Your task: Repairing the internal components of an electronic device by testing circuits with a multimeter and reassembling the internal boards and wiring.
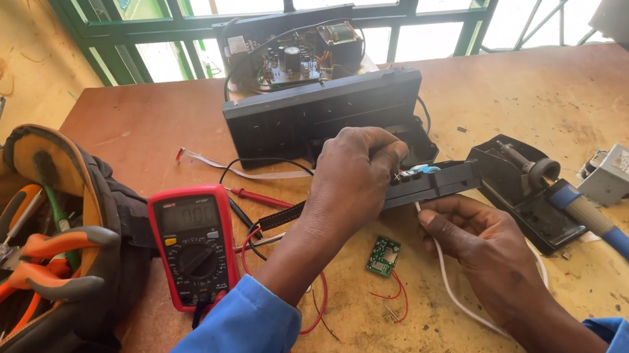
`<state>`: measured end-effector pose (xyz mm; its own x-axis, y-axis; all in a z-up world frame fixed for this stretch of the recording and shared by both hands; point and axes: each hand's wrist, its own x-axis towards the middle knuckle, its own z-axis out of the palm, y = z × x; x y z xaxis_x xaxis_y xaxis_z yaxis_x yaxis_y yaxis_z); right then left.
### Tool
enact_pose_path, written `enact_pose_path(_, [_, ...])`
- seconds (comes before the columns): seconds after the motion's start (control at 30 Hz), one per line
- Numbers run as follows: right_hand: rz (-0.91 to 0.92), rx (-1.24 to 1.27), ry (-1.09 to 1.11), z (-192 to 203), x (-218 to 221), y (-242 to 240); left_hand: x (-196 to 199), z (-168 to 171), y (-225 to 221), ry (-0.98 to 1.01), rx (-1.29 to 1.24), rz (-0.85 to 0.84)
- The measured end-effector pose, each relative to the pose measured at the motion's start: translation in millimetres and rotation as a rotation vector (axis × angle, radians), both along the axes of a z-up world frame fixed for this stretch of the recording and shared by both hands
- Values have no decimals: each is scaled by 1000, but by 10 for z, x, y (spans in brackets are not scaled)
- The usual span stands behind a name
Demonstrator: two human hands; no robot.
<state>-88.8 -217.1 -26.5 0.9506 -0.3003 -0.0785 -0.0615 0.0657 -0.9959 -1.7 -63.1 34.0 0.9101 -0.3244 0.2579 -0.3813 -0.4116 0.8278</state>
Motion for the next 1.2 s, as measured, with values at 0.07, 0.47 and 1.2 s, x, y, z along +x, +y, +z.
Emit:
enact_pose_path(0.07, [-19, 18, -1, -108, 30, -11, -22, 29, 20, 18, 16, -5])
enact_pose_path(0.47, [-41, 119, -84, -167, 82, 102, -41, 194, 153, 26, 247, -193])
enact_pose_path(1.2, [-121, 418, -127, 108, 268, 298, 98, 233, 249, -12, 135, -263])
